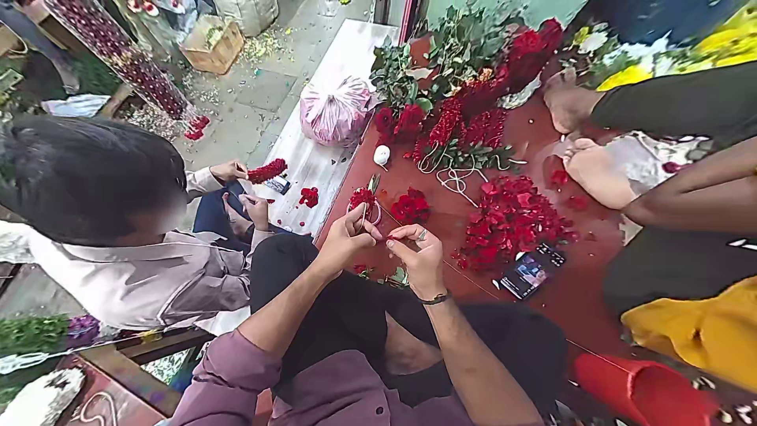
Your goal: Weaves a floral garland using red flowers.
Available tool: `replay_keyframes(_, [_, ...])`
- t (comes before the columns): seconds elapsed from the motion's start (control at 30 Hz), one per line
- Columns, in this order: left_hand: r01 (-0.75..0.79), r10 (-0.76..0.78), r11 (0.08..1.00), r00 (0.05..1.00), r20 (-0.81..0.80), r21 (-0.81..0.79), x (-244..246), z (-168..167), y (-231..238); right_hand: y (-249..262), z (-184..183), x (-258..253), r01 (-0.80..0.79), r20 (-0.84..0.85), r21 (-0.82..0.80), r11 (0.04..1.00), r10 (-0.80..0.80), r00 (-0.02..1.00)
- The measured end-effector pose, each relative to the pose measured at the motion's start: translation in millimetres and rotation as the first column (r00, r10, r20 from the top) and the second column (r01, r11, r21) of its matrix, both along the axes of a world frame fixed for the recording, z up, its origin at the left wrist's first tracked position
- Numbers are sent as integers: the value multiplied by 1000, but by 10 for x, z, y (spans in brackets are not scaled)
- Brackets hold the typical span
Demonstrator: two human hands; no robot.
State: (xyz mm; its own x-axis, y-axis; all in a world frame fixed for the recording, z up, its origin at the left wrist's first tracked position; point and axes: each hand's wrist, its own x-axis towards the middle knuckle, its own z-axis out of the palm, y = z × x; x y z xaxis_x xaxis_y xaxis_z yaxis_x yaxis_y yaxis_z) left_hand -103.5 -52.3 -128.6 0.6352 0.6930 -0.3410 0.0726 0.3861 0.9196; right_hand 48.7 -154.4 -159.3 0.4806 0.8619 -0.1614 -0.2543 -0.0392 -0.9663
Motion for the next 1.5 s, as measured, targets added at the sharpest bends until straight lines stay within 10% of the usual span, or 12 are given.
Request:
replay_keyframes(0.33, [-133,151,988,926,-346,75,1,-30,30,23,96,-13,76,-195,-23,997,-79,978])
replay_keyframes(0.67, [236,-102,921,913,-394,309,-23,-146,15,35,-31,17,51,-116,-217,975,-78,990])
replay_keyframes(1.07, [327,-136,867,881,-453,375,-27,-130,71,27,-56,71,-99,-142,-369,924,49,989])
replay_keyframes(1.3, [324,-81,884,818,-570,338,-37,109,283,23,-31,210,-361,63,-365,858,410,910])
replay_keyframes(1.5, [278,-72,926,794,-603,256,-33,382,434,-28,94,441,-304,238,-220,927,353,905])
